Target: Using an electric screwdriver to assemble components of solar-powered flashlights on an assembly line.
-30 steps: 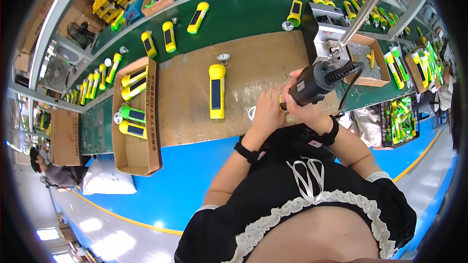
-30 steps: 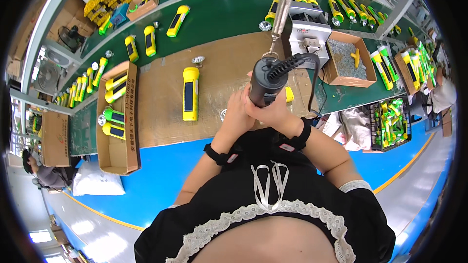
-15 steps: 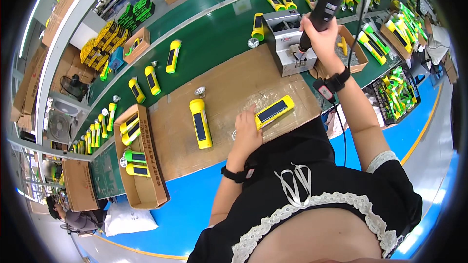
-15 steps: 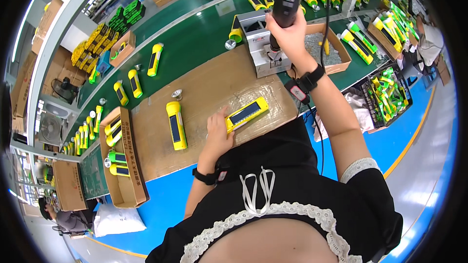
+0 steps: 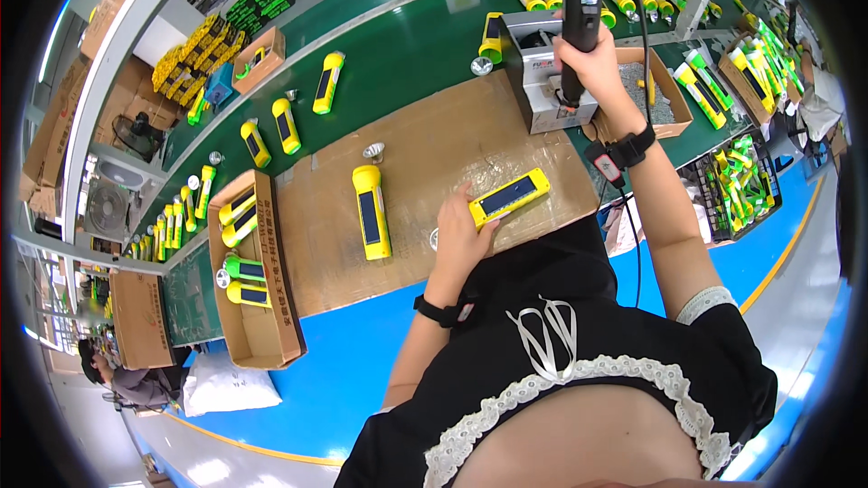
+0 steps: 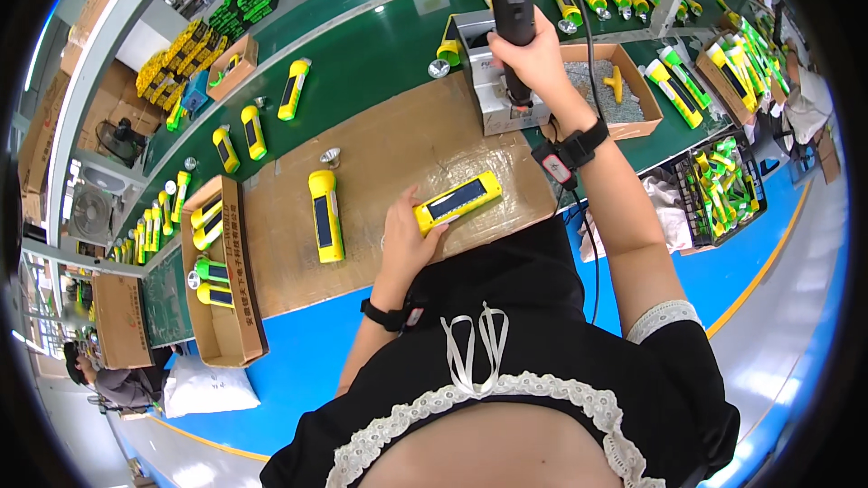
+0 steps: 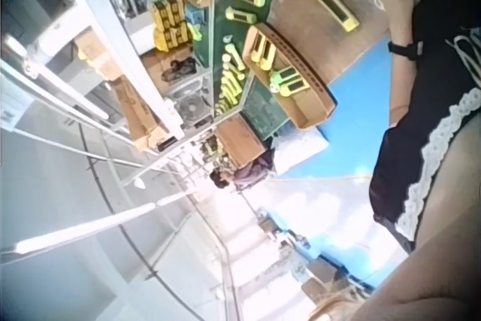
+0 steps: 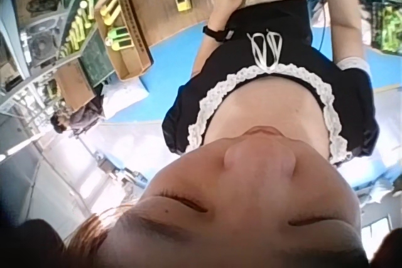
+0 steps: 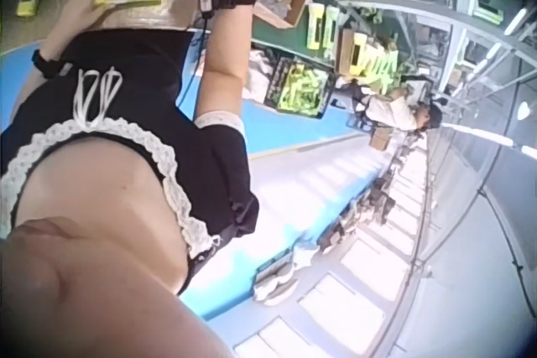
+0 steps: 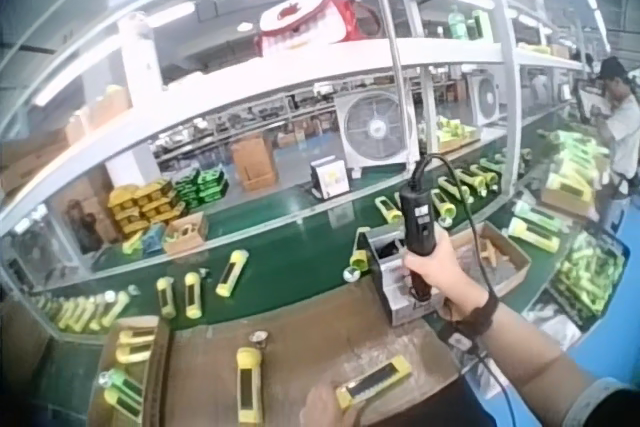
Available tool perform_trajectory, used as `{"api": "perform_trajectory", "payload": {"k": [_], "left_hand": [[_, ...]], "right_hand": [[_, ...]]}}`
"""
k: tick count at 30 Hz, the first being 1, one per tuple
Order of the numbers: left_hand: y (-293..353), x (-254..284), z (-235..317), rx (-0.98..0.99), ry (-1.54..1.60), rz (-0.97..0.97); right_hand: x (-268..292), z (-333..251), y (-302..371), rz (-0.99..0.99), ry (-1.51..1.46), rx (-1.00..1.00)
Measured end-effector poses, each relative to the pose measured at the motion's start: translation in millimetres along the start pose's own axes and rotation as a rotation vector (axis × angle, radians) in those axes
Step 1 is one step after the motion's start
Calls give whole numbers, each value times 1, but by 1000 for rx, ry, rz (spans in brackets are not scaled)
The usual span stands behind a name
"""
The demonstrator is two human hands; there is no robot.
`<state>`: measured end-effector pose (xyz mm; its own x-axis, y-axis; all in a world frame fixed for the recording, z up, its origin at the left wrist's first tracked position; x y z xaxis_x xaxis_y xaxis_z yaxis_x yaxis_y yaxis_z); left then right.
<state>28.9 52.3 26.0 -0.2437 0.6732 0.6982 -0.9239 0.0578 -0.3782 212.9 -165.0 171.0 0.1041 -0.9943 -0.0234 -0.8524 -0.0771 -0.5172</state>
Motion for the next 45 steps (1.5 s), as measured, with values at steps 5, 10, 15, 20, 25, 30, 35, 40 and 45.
{"api": "perform_trajectory", "payload": {"k": [5, 10, 15, 20, 25, 30, 35, 40, 45], "left_hand": [[0, 2, -3, 23, 79, 28], [0, 5, -4, -4, 110, 38], [6, 7, -2, -75, 57, 105], [7, 6, 1, -13, 88, 71], [7, 5, 1, -24, 98, 70], [2, 5, -2, -17, 89, 73], [-1, 8, -4, 5, 90, 84], [3, 1, -8, -6, 84, 99], [3, 3, -1, -63, 75, 126]], "right_hand": [[-38, -15, 52, -120, -401, -97], [-91, -42, 100, -268, -513, 12], [-126, -41, 112, -283, -498, -7], [-136, -31, 117, -309, -398, -84], [-143, -19, 120, -324, -362, -65], [-152, -6, 117, -351, -407, -130], [-163, -6, 113, -453, -443, -174], [-166, 1, 119, -455, -443, -205], [-164, 3, 121, -444, -413, -200]]}}
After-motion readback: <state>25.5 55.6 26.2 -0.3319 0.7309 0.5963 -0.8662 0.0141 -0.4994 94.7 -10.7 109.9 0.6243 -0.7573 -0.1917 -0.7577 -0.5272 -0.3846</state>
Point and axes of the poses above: each hand's wrist, its own y-axis away from the middle knuckle, its own x-axis out of the back of the hand, z = x × y, the point moved 7 cm from there along -y, towards the middle knuckle, and after that the axes turned 1 degree about -z, right-handed, at the moved point
